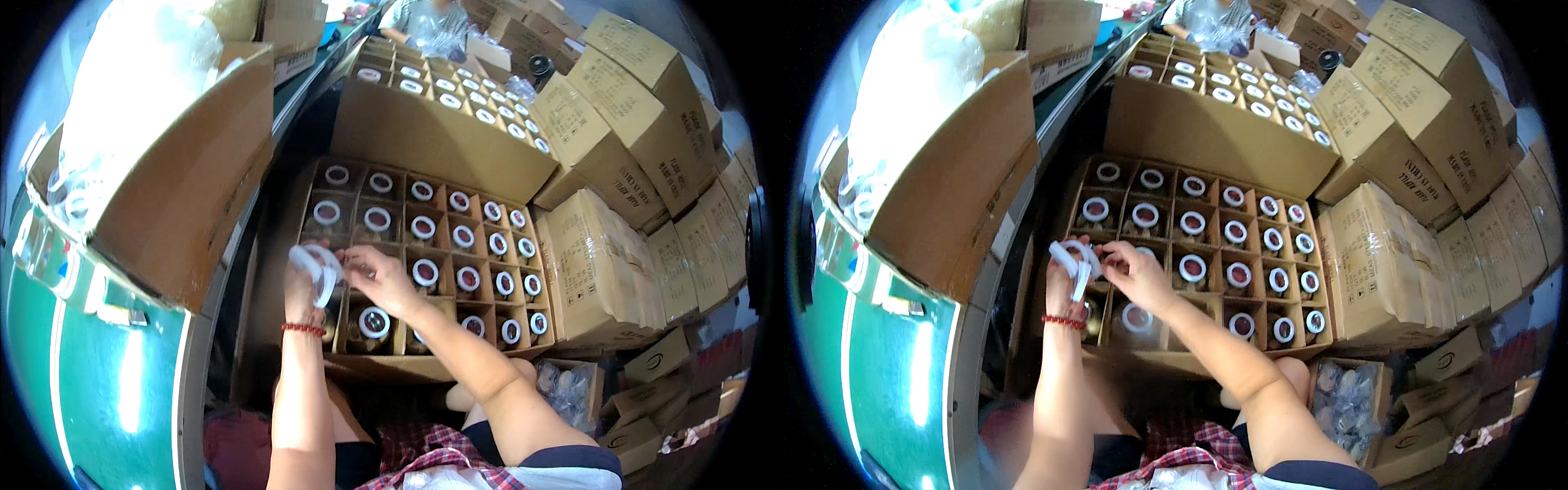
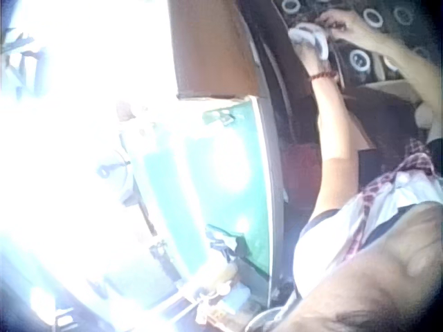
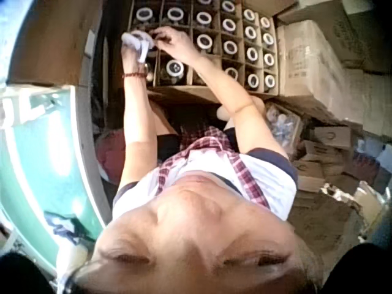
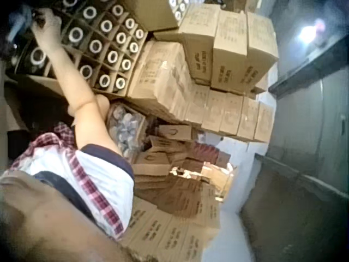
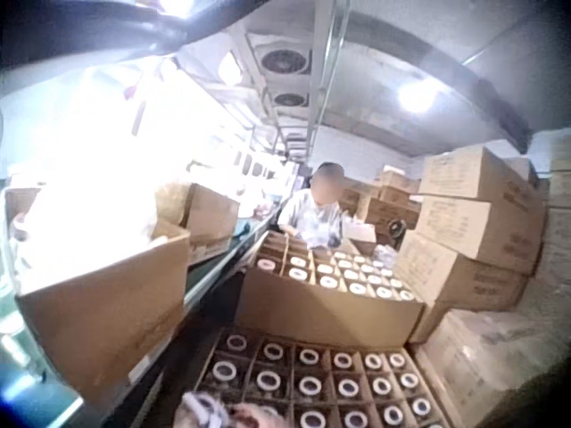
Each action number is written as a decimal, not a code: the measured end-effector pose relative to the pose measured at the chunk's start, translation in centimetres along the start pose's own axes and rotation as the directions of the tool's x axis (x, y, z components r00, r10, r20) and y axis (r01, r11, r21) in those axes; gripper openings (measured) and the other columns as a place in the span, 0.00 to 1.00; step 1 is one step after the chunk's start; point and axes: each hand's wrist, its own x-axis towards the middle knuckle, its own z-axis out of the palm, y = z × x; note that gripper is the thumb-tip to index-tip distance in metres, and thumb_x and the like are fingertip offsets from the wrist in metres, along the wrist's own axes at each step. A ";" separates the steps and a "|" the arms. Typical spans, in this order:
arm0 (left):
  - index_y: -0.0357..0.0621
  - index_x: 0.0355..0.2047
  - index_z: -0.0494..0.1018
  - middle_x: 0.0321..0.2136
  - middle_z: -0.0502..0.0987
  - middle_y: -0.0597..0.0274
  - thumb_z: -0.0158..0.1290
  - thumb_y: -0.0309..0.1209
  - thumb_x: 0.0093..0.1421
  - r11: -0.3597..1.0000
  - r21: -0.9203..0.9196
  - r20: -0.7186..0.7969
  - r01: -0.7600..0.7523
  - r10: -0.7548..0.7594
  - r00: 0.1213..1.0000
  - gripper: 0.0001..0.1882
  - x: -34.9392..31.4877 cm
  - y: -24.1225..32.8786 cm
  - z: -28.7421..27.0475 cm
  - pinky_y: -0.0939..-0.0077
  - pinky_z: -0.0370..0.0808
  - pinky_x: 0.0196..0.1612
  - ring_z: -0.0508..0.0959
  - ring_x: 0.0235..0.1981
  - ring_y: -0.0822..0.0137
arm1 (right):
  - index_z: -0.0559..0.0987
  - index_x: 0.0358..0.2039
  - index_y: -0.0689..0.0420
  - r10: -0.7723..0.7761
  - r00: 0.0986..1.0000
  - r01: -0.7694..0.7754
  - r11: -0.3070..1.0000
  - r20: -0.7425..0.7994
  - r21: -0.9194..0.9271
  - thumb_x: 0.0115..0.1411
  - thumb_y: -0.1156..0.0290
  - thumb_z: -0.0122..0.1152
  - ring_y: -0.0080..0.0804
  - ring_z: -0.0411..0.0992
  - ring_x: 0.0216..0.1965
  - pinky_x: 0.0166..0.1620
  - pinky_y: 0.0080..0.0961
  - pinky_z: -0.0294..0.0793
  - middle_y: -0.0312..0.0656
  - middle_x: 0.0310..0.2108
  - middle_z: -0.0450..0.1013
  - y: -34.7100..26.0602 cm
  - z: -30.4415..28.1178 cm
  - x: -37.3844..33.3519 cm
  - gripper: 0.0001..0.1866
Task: The person places pink foam inserts into the tops of glass jars arranged in a cardboard box, then places white plastic rings on top of the jar lids. The person works on one box at a time, handling the inserts and rings by hand.
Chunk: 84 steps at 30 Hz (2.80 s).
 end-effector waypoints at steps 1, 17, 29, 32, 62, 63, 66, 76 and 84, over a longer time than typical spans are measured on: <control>0.35 0.42 0.66 0.40 0.74 0.50 0.47 0.21 0.57 1.000 0.022 0.002 -0.003 0.003 1.000 0.12 -0.2 0.5 0.7 0.67 0.80 0.37 0.79 0.40 0.55 | 0.72 0.48 0.57 0.028 0.999 -0.022 0.988 -0.037 0.151 0.58 0.75 0.60 0.23 0.74 0.38 0.39 0.21 0.77 0.40 0.40 0.74 -0.2 0.3 0.1 0.16; 0.35 0.39 0.73 0.17 0.73 0.66 0.56 0.33 0.58 0.927 0.334 0.064 0.172 -0.205 0.977 0.14 -0.8 -0.6 1.1 0.85 0.65 0.14 0.73 0.13 0.74 | 0.79 0.38 0.64 0.031 0.990 -0.001 0.976 -0.135 0.216 0.57 0.74 0.62 0.21 0.73 0.33 0.37 0.18 0.72 0.40 0.35 0.75 1.7 -1.5 0.8 0.10; 0.36 0.40 0.69 0.18 0.74 0.62 0.51 0.34 0.61 0.993 0.111 0.052 -0.030 0.024 0.998 0.13 -0.6 0.0 0.0 0.84 0.69 0.20 0.73 0.16 0.72 | 0.75 0.43 0.59 0.375 0.925 -0.273 0.546 0.060 0.792 0.60 0.71 0.57 0.25 0.72 0.36 0.38 0.23 0.77 0.38 0.36 0.74 0.8 -2.7 1.6 0.11; 0.40 0.37 0.70 0.27 0.75 0.56 0.48 0.33 0.64 0.986 0.089 -0.208 -0.138 0.154 0.966 0.09 0.2 1.8 -2.5 0.78 0.74 0.25 0.75 0.21 0.69 | 0.75 0.44 0.59 0.444 0.887 -0.252 0.692 -0.124 0.676 0.59 0.73 0.58 0.26 0.73 0.38 0.37 0.21 0.77 0.40 0.37 0.75 1.0 -2.5 2.4 0.12; 0.41 0.36 0.70 0.26 0.74 0.60 0.52 0.28 0.59 0.973 -0.128 -0.244 -0.190 0.155 0.957 0.06 1.1 0.8 -3.9 0.79 0.75 0.26 0.78 0.23 0.68 | 0.71 0.53 0.50 -0.102 0.902 0.410 0.503 0.419 -0.761 0.56 0.64 0.53 0.43 0.63 0.55 0.53 0.40 0.64 0.44 0.55 0.65 3.5 5.1 5.7 0.22; 0.41 0.36 0.70 0.26 0.74 0.60 0.52 0.28 0.59 0.974 -0.125 -0.238 -0.187 0.154 0.959 0.06 1.0 0.7 -3.7 0.79 0.75 0.26 0.78 0.24 0.68 | 0.69 0.55 0.49 -0.109 0.897 0.421 0.505 0.428 -0.753 0.56 0.63 0.54 0.43 0.63 0.55 0.53 0.40 0.63 0.44 0.55 0.65 3.6 4.9 5.6 0.25; 0.41 0.35 0.71 0.27 0.74 0.60 0.52 0.28 0.59 0.970 -0.139 -0.223 -0.200 0.166 0.961 0.06 1.2 0.5 -4.0 0.78 0.75 0.27 0.78 0.24 0.67 | 0.67 0.58 0.47 -0.123 0.894 0.439 0.432 0.431 -0.788 0.54 0.61 0.56 0.43 0.61 0.57 0.53 0.41 0.62 0.44 0.57 0.64 3.5 5.1 5.0 0.29; 0.41 0.36 0.72 0.29 0.74 0.60 0.52 0.28 0.58 0.968 -0.168 -0.180 -0.187 0.156 0.971 0.06 1.6 0.0 -3.6 0.79 0.75 0.26 0.76 0.23 0.68 | 0.66 0.59 0.47 -0.117 0.896 0.434 0.441 0.429 -0.786 0.53 0.59 0.59 0.43 0.58 0.60 0.53 0.44 0.60 0.46 0.61 0.60 3.5 4.3 4.5 0.32; 0.43 0.37 0.69 0.19 0.74 0.61 0.51 0.33 0.61 0.959 -0.283 -0.018 0.003 -0.008 1.000 0.08 0.4 1.1 -3.7 0.85 0.67 0.13 0.72 0.14 0.72 | 0.57 0.60 0.55 -0.185 0.982 0.159 0.891 -0.021 -0.426 0.52 0.70 0.63 0.48 0.70 0.49 0.50 0.36 0.72 0.50 0.57 0.61 -1.0 1.3 4.9 0.37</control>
